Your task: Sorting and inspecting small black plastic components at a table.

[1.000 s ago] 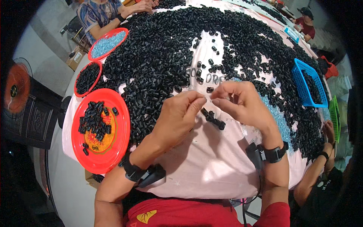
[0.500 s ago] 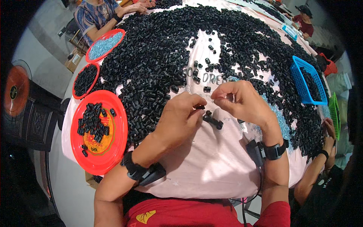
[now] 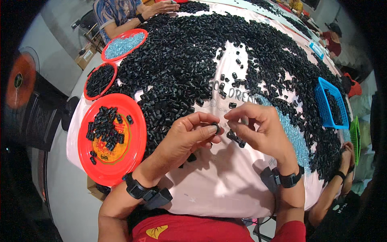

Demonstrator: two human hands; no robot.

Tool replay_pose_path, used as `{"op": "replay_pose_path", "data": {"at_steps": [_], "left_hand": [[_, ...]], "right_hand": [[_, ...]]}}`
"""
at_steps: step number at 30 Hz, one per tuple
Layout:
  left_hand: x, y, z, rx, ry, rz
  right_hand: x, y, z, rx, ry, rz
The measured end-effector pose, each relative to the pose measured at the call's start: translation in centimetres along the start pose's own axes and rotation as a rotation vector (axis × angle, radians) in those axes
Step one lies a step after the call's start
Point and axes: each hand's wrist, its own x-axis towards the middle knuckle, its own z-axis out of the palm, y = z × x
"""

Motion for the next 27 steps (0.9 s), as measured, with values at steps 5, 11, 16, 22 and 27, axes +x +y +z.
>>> {"op": "replay_pose_path", "data": {"at_steps": [5, 11, 16, 22, 27], "left_hand": [[0.1, -0.4, -0.1, -0.268, -0.044, -0.082], [0.1, -1.3, -0.9, -0.424, -0.048, -0.095], [-0.2, -1.1, -0.9, -0.318, -0.031, -0.130], [-0.3, -0.4, 0.0, -0.355, -0.017, -0.172], [-0.2, -0.8, 0.4, -0.401, -0.031, -0.157]], "right_hand": [[-0.6, -0.4, 0.8, 0.049, 0.021, -0.041], [-0.2, -0.5, 1.4, -0.072, 0.040, -0.165], [0.3, -0.8, 1.8, -0.099, 0.046, -0.214], [0.2, -0.7, 2.1, -0.214, 0.070, -0.295], [0.2, -0.5, 2.0, -0.200, 0.068, -0.295]]}}
